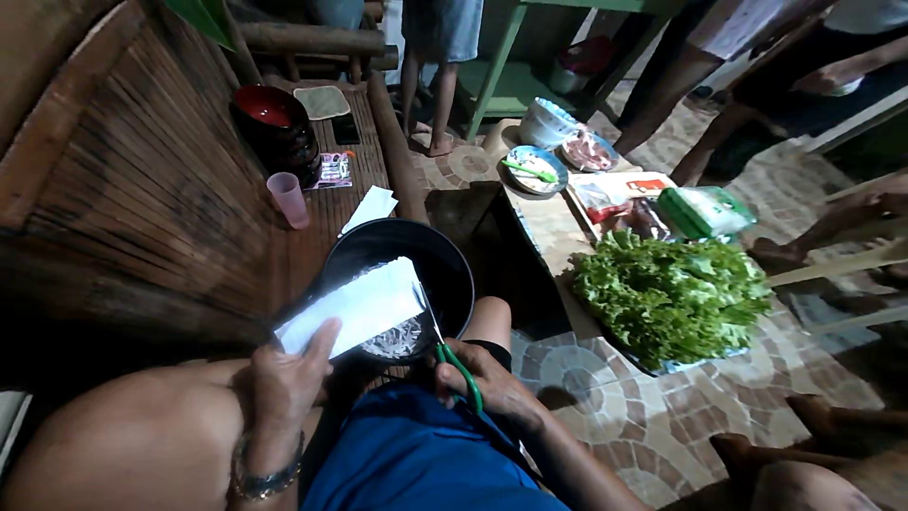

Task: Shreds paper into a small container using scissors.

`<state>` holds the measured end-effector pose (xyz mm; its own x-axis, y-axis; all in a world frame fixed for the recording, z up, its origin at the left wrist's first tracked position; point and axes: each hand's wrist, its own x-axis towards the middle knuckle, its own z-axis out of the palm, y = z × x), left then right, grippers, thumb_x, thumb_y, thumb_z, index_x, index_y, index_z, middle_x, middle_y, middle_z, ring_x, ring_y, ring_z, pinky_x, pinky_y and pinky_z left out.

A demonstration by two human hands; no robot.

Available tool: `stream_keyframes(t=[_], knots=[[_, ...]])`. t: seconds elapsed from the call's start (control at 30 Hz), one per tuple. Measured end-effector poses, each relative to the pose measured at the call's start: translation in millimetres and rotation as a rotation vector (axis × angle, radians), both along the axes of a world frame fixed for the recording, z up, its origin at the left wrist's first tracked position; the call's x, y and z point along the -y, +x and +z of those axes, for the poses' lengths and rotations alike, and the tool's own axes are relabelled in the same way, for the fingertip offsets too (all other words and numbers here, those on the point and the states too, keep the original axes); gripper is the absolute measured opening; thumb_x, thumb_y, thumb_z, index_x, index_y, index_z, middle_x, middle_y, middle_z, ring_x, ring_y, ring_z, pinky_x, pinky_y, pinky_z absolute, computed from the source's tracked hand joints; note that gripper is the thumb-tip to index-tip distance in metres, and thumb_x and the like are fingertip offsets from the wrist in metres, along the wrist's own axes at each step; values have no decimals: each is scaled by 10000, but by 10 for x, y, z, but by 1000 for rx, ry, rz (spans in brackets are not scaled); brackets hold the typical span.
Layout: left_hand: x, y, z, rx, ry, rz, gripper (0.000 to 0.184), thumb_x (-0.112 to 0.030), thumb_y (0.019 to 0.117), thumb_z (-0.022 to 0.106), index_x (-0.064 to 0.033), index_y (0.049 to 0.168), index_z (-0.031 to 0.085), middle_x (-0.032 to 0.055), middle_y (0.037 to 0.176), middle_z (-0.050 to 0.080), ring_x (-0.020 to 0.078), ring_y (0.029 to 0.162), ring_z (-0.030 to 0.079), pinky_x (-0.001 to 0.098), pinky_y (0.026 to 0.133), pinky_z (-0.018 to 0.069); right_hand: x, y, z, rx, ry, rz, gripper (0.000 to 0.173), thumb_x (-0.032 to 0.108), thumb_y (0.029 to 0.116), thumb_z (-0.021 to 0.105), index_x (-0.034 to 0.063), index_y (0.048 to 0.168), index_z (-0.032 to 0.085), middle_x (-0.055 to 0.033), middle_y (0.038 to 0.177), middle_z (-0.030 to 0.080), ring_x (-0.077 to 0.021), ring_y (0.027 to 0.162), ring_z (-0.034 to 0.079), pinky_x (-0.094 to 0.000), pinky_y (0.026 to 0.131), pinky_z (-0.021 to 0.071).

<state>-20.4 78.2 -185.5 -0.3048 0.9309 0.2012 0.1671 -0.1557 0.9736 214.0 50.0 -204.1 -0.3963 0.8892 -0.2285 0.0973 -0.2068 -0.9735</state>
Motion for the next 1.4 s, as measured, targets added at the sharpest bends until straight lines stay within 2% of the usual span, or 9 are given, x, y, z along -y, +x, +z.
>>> stream_keyframes(t=[0.13,0.27,0.37,0.47,0.77,0.87,0.97,1.23,1.4], knots=[[-5,-2,-2,-3,11,-6,128,-8,860,710,-41,949,625,-182,723,650,-114,562,591,97,511,522,43,-34,-36,-51,4,-68,294,396,958,638,105,962,601,134,656,599,26,566,589,-164,554,512],[-7,-3,-1,-2,-1,0,120,-3,859,704,-48,946,634,-181,716,655,-109,553,591,99,502,518,36,-39,-73,-60,0,-94,273,384,928,690,123,920,611,134,622,603,28,519,580,-155,507,500],[-3,2,3,2,-17,-13,123,-8,855,712,-43,943,635,-177,710,653,-109,550,590,96,505,518,17,-40,-62,-48,-4,-74,272,369,949,657,104,964,599,128,666,612,23,571,603,-163,557,522],[15,0,8,0,-20,-47,133,-8,863,714,-33,959,625,-177,726,656,-117,566,589,92,520,520,-10,-28,-43,-8,25,-37,381,439,957,616,63,1014,590,114,716,613,17,633,616,-179,618,535],[8,-2,-21,13,13,-56,135,-12,854,715,-62,947,630,-190,729,666,-117,567,595,91,510,519,1,-57,-66,-42,26,-108,296,414,941,670,128,922,598,143,622,592,37,522,573,-148,504,489],[6,-9,-29,8,8,-66,125,-13,856,709,-56,947,635,-184,728,666,-115,567,595,91,510,519,-20,-63,-42,-38,19,-101,270,372,954,647,108,949,590,131,644,605,21,544,595,-165,534,517],[13,-9,-34,10,-7,-80,127,-21,853,720,-55,939,631,-184,718,663,-114,560,595,92,507,518,-58,-58,5,-12,28,-72,330,406,961,617,80,993,579,116,700,614,13,614,618,-176,599,536],[18,-13,-26,-4,-21,-75,120,-27,862,716,-54,943,633,-185,719,659,-119,562,592,90,508,516,-61,-99,1,-47,17,-115,218,314,969,635,102,947,590,131,631,608,28,533,590,-154,523,508],[22,-14,-35,14,-33,-91,123,-24,853,722,-65,931,636,-184,714,664,-112,555,593,94,502,516,-125,-80,34,-15,6,-69,287,342,987,580,58,1027,584,108,698,609,7,616,616,-176,605,535]])
